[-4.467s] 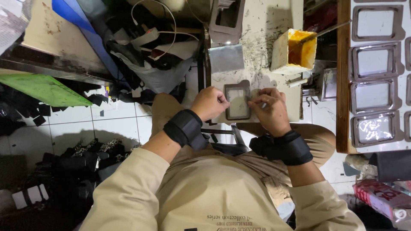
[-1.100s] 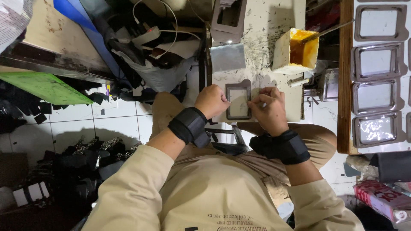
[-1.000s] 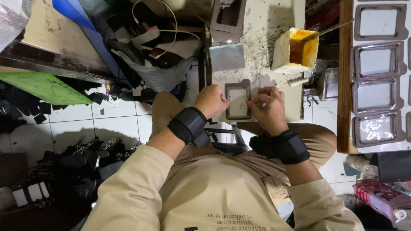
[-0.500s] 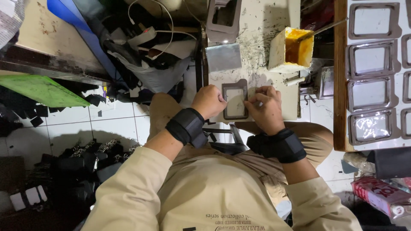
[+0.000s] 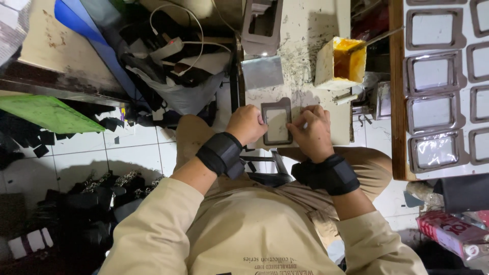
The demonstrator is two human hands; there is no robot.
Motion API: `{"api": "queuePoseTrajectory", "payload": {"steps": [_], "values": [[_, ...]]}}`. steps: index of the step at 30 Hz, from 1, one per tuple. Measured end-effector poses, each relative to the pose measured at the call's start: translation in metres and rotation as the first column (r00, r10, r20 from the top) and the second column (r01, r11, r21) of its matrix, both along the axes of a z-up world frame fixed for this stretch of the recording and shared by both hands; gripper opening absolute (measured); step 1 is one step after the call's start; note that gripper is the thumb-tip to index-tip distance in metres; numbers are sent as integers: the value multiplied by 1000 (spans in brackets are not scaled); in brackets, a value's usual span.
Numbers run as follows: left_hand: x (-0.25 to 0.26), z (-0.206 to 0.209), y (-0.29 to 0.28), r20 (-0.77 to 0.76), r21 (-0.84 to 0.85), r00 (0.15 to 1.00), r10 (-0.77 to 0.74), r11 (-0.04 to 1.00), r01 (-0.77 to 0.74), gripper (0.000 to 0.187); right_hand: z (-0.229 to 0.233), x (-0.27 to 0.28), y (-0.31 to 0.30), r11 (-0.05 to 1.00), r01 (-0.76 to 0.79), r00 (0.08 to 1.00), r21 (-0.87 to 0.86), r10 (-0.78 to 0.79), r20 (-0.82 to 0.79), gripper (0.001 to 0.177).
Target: Applying glue to the edges of small rectangular leather frames using a wooden stick
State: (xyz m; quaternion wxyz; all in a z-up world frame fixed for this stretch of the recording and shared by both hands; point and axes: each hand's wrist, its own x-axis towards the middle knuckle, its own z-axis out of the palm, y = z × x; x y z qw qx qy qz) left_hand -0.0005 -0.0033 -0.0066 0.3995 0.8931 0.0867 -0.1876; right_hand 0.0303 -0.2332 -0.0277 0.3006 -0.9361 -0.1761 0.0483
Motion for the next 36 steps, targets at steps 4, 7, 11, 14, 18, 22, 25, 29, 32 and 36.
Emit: {"api": "queuePoseTrajectory", "payload": {"steps": [4, 7, 11, 14, 18, 22, 25, 29, 32, 36], "values": [[-4, -20, -2, 75, 34, 997, -23, 999, 21, 11, -7, -1, -2, 1000, 19, 1000, -19, -19, 6, 30], [-6, 10, 1, 142, 163, 983, -115, 982, 91, 17, -1, 0, 1, 998, -20, 997, -58, 25, 77, 31], [-14, 42, 0, 218, 210, 952, -214, 963, 169, 32, 15, -5, 9, 993, -23, 998, -119, 29, 51, 41], [-16, 35, 1, 260, 182, 935, -241, 963, 198, 32, 22, -8, 11, 985, -55, 998, -166, 61, 32, 42], [-17, 23, 0, 312, 177, 917, -250, 963, 202, 20, 30, -9, 15, 982, -72, 997, -174, 72, -8, 40], [-13, 12, 3, 349, 99, 913, -213, 977, 190, 18, 29, -6, 19, 984, -64, 998, -167, 67, 7, 36], [-8, -9, 2, 380, 26, 913, -147, 989, 148, 19, 25, -2, 17, 984, -68, 997, -167, 72, 18, 33], [-3, -5, 4, 392, -8, 912, -122, 991, 136, 21, 15, 8, 11, 979, -57, 996, -198, 69, 51, 24], [1, -12, 6, 406, 39, 900, -159, 987, 156, 19, 20, 12, 10, 977, -77, 995, -197, 87, 45, 22], [2, -23, 7, 421, 123, 884, -202, 979, 165, 16, 38, 11, 12, 969, -104, 993, -225, 113, 25, 24]]}}
